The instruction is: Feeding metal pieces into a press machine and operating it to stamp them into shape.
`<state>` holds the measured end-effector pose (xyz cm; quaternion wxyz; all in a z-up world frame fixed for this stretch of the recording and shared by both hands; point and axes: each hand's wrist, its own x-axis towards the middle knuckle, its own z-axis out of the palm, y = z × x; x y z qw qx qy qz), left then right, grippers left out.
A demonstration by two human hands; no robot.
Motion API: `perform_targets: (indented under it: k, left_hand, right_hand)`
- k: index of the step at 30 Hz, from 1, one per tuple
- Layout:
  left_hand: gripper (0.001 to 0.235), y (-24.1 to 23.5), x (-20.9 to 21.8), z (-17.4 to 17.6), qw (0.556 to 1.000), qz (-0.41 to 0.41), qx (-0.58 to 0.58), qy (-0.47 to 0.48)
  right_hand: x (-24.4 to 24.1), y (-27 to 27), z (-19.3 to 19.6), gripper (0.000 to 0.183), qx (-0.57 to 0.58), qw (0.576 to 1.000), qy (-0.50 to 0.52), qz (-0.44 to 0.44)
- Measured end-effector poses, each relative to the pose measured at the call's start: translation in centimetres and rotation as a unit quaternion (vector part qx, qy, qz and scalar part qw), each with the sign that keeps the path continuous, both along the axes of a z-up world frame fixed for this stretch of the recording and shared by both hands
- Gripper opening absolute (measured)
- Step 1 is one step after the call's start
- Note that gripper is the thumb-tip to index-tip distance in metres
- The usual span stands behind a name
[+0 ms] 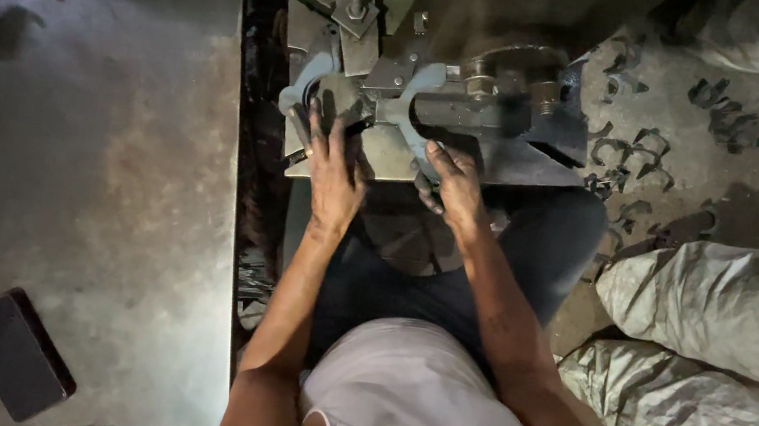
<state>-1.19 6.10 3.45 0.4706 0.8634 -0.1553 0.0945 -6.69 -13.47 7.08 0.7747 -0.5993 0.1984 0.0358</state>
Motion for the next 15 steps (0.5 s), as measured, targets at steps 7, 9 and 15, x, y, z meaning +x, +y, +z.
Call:
perform_targets:
  k: [7,9,15]
  left_hand:
    - [0.064,0.1,0.0,-0.6,0.999,0.017,-0.015,-0.043]
    - [0.066,0.0,0.1,-0.5,0.998,0.020,-0.014,-0.049]
    - [0.053,-0.4,0.1,-0.8,0.995,0.045,-0.065,-0.060]
  right_hand:
    - [0.0,-0.1,-0.4,0.032,0.010,1.000,0.015,-0.012]
    - [0.0,0.0,-0.3,0.033,0.008,1.000,0.018,-0.013]
    - [-0.1,-0.1,-1.0,0.038,0.026,0.999,-0.020,-0.007]
